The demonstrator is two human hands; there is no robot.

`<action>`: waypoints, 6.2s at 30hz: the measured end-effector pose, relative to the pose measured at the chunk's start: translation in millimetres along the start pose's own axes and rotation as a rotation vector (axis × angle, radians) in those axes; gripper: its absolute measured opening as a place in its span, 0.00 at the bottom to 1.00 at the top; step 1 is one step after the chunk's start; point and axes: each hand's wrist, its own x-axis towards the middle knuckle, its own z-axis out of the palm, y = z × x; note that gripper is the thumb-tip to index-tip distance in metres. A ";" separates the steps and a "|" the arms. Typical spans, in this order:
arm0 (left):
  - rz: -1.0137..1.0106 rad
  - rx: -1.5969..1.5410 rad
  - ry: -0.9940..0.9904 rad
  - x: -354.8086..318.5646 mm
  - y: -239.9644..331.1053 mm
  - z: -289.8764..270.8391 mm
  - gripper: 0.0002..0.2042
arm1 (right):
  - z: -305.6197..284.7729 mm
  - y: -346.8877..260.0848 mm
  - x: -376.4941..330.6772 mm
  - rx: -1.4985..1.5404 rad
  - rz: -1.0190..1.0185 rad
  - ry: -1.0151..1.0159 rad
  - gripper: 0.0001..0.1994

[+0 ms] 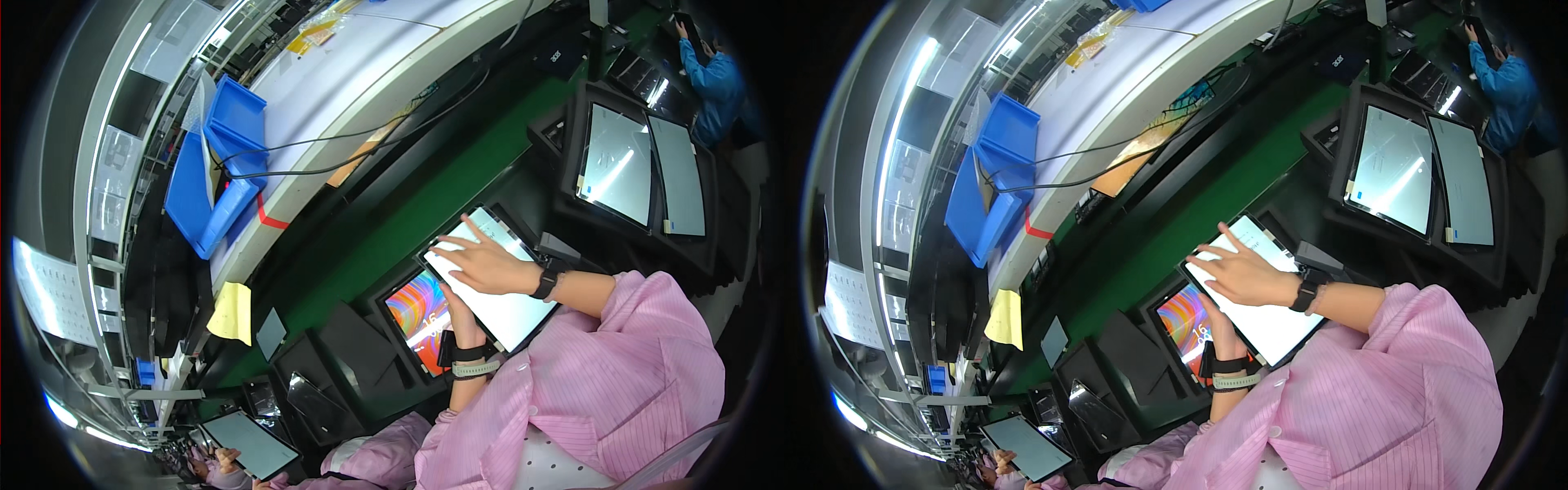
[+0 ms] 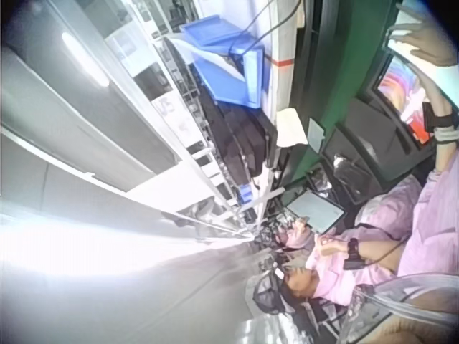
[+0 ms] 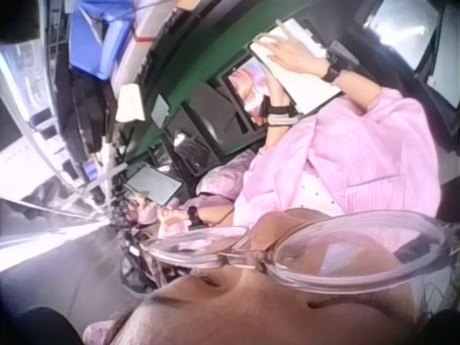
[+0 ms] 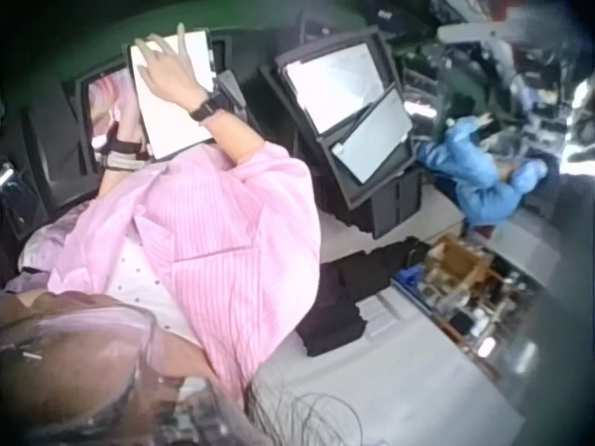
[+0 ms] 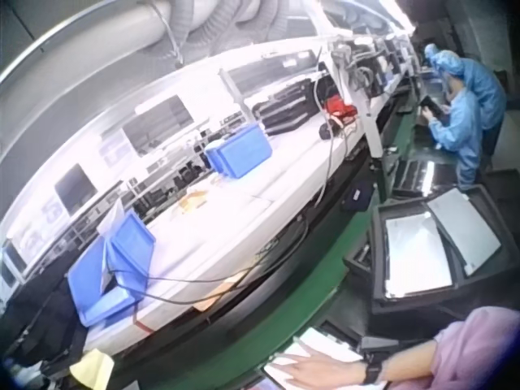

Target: The person removes protective plastic covers from tablets, taps and swipes the touchscreens by hand, and places the tablets onto trays.

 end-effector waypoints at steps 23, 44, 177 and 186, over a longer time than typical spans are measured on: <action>-0.072 -0.024 -0.030 40.3 -32.9 -25.8 0.34 | 0.6 48.9 -117.5 1.040 1.054 0.196 0.27; 0.363 0.391 -0.380 -53.3 71.6 27.2 0.14 | 19.1 37.2 -136.9 0.682 0.920 0.207 0.18; 0.430 0.636 0.439 -126.8 46.8 -221.9 0.21 | -6.2 1.1 -108.4 0.508 0.874 0.393 0.20; 0.282 0.409 0.662 -88.3 -43.2 -230.5 0.13 | 52.4 66.0 -149.1 0.251 1.028 0.207 0.21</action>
